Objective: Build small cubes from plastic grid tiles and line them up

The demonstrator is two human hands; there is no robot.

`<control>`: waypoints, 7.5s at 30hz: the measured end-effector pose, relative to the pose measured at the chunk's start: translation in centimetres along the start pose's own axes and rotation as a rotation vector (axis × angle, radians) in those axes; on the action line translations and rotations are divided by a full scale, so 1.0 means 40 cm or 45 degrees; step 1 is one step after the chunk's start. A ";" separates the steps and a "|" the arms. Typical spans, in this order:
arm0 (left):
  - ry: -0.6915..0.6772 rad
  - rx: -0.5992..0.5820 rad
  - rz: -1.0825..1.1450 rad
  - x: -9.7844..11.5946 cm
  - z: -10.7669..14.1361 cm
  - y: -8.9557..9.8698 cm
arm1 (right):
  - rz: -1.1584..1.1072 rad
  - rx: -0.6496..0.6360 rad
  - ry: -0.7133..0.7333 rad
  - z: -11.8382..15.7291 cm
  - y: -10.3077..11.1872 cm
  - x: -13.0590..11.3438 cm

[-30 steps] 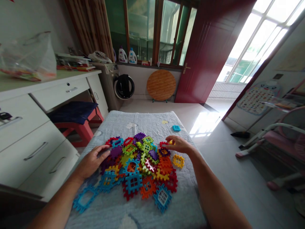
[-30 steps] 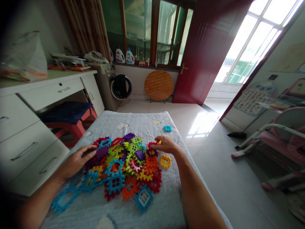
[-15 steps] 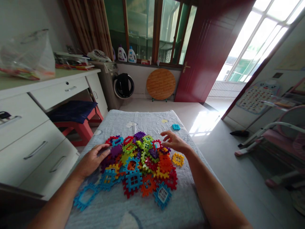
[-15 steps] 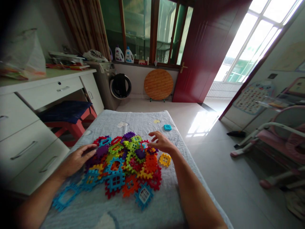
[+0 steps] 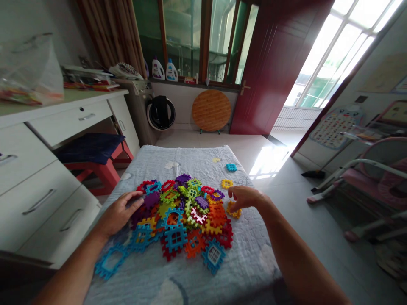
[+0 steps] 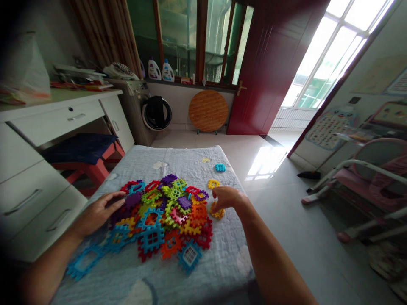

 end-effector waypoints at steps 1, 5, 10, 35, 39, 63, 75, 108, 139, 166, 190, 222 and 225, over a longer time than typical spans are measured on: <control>-0.002 -0.007 -0.002 -0.004 -0.001 -0.003 | 0.020 0.022 0.003 0.009 -0.006 -0.012; -0.024 0.000 -0.011 -0.012 -0.005 -0.008 | 0.056 0.066 0.022 0.043 -0.024 -0.041; -0.037 0.009 0.000 -0.012 -0.007 -0.009 | -0.066 0.293 0.089 0.043 0.032 -0.034; -0.054 0.011 -0.015 -0.018 -0.008 -0.009 | 0.076 0.543 -0.056 -0.010 0.093 0.071; -0.054 -0.001 -0.012 -0.022 -0.009 -0.011 | 0.098 0.403 -0.068 -0.063 0.076 0.097; -0.008 -0.012 0.016 -0.041 -0.014 -0.017 | 0.236 0.411 -0.196 -0.166 0.128 0.114; -0.015 0.022 0.045 -0.022 -0.004 -0.003 | 0.114 0.439 -0.195 -0.280 0.163 0.215; -0.037 0.007 -0.004 -0.004 0.000 -0.002 | 0.056 0.352 0.100 -0.227 0.148 0.046; -0.013 -0.031 0.022 -0.011 0.002 -0.011 | -0.888 0.465 0.471 -0.074 -0.005 -0.135; 0.001 -0.012 0.023 -0.017 0.001 -0.011 | -0.737 0.590 0.286 -0.061 0.009 -0.088; -0.021 -0.002 0.016 -0.014 0.002 -0.012 | -0.179 0.003 0.023 0.018 -0.007 -0.046; -0.025 -0.009 0.015 -0.014 -0.002 -0.010 | -0.132 0.253 -0.039 0.018 0.004 0.028; -0.036 -0.007 0.007 -0.013 -0.003 -0.010 | -0.078 0.231 -0.027 0.015 -0.001 0.026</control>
Point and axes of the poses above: each hand's wrist, its own z-axis away from the middle knuckle, its own y-axis out of the back of the hand, x = y × z, the point moved 9 cm from there along -z, towards the middle knuckle, and after that the axes turned 11 degrees about y, right-handed, at the moved point
